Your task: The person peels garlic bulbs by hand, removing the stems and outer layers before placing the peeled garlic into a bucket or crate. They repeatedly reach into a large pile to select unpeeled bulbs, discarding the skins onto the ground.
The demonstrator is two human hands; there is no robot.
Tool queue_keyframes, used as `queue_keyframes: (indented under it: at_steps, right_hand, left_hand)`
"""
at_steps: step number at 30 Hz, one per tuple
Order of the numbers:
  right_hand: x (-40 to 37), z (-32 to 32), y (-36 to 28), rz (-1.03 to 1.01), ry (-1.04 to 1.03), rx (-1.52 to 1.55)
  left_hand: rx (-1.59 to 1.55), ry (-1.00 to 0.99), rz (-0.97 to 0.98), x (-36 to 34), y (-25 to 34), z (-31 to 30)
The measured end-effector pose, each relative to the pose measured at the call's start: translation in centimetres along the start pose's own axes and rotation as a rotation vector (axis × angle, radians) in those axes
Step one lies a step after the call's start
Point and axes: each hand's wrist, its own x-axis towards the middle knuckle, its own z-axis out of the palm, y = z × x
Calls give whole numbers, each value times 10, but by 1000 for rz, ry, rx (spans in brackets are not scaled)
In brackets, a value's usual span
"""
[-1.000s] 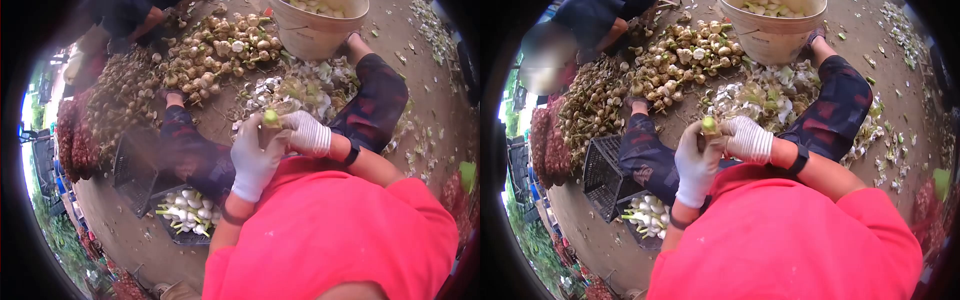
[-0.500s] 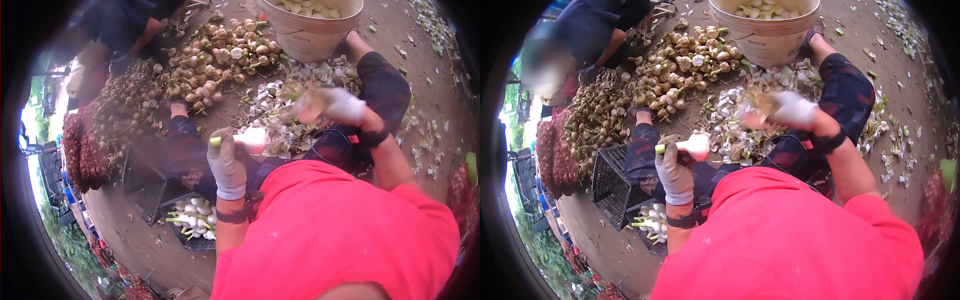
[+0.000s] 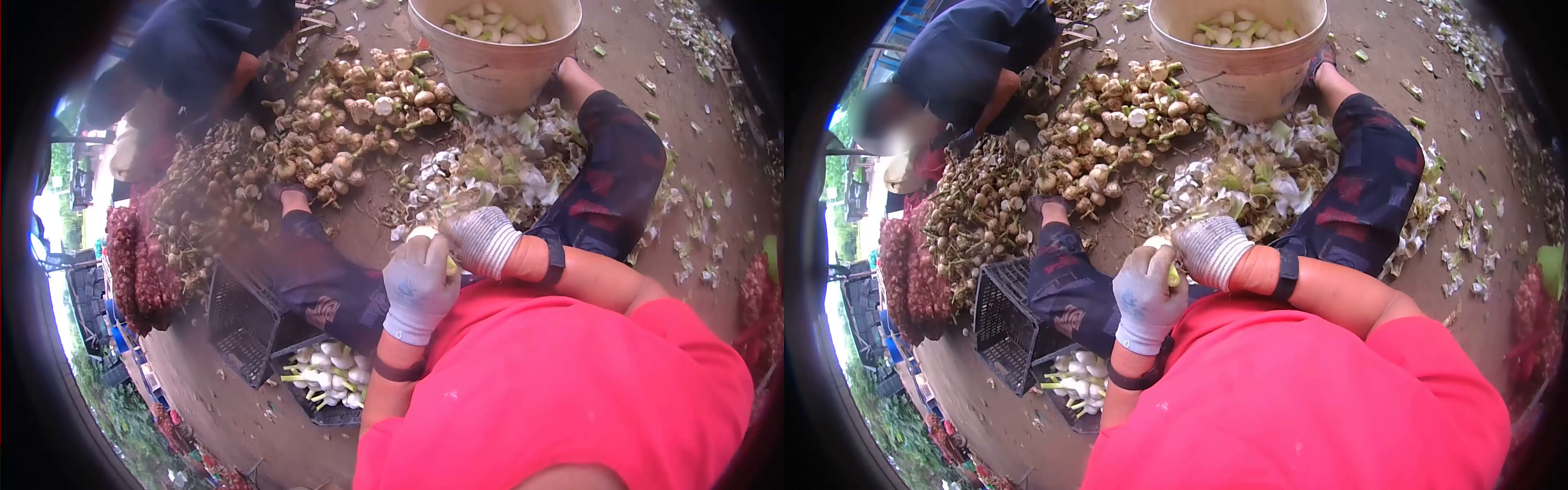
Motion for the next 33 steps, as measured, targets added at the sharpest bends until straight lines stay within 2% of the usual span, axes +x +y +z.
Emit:
queue_keyframes:
  at_steps: [3,5,6,7,9,11,13,14,15,16,17,19,20,21,22,23,24,25,26,27,29,31,32,33]
  right_hand:
    - [-1,-9,5,-76,-88,61]
    - [-3,-17,5,7,-135,113]
    - [0,-8,12,12,-88,46]
    - [4,1,21,20,-43,-21]
    - [8,7,35,4,-102,81]
    - [-15,-18,29,-60,-454,600]
    - [-45,-43,39,-449,-513,916]
    - [-49,-42,42,-814,-389,1215]
    - [-47,-48,50,-907,-402,1311]
    - [-46,-53,58,-1003,-424,1405]
    - [-36,-54,52,-695,-350,1149]
    - [-16,-56,42,-124,-429,550]
    - [1,-38,34,-70,-441,-394]
    - [23,8,71,-271,-235,-499]
    - [37,15,65,-311,-155,-399]
    - [56,29,59,-255,-152,-196]
    - [73,38,51,-251,-201,-221]
    - [93,57,49,-322,-269,-329]
    - [100,72,48,-398,-233,-322]
    - [119,103,50,-377,-328,-305]
    - [142,151,66,-446,-328,-494]
    - [161,179,94,-374,-490,-623]
    - [157,167,111,-396,-482,-556]
    - [150,147,133,-417,-473,-491]
  left_hand:
    - [-73,-30,-54,-11,-1,-8]
    - [-392,89,-166,-25,-4,-14]
    - [-512,106,-243,-33,-4,-20]
    - [-810,103,-469,-45,-3,-24]
    - [-1356,246,-503,-53,-1,-29]
    - [-1518,284,-411,-60,-16,-31]
    - [-1814,415,-407,-68,-31,-29]
    - [-1969,587,-579,-57,-20,-37]
    - [-2063,648,-569,-64,-29,-36]
    - [-2020,724,-656,-67,-34,-38]
    - [-1979,796,-742,-69,-38,-38]
    - [-565,584,-474,-108,-72,-24]
    - [-335,544,-538,-113,-69,-42]
    - [-560,605,-764,-118,-64,-62]
    - [-728,689,-973,-125,-59,-81]
    - [-680,698,-1097,-138,-59,-98]
    - [-590,675,-1190,-153,-60,-108]
    - [-457,604,-1256,-168,-63,-116]
    - [-314,495,-1300,-181,-69,-119]
    - [-179,370,-1318,-192,-75,-119]
    - [-40,189,-1382,-205,-86,-110]
    - [-69,429,-1782,-209,-81,-93]
    - [-147,518,-1702,-222,-95,-85]
    - [-156,499,-1722,-237,-107,-84]
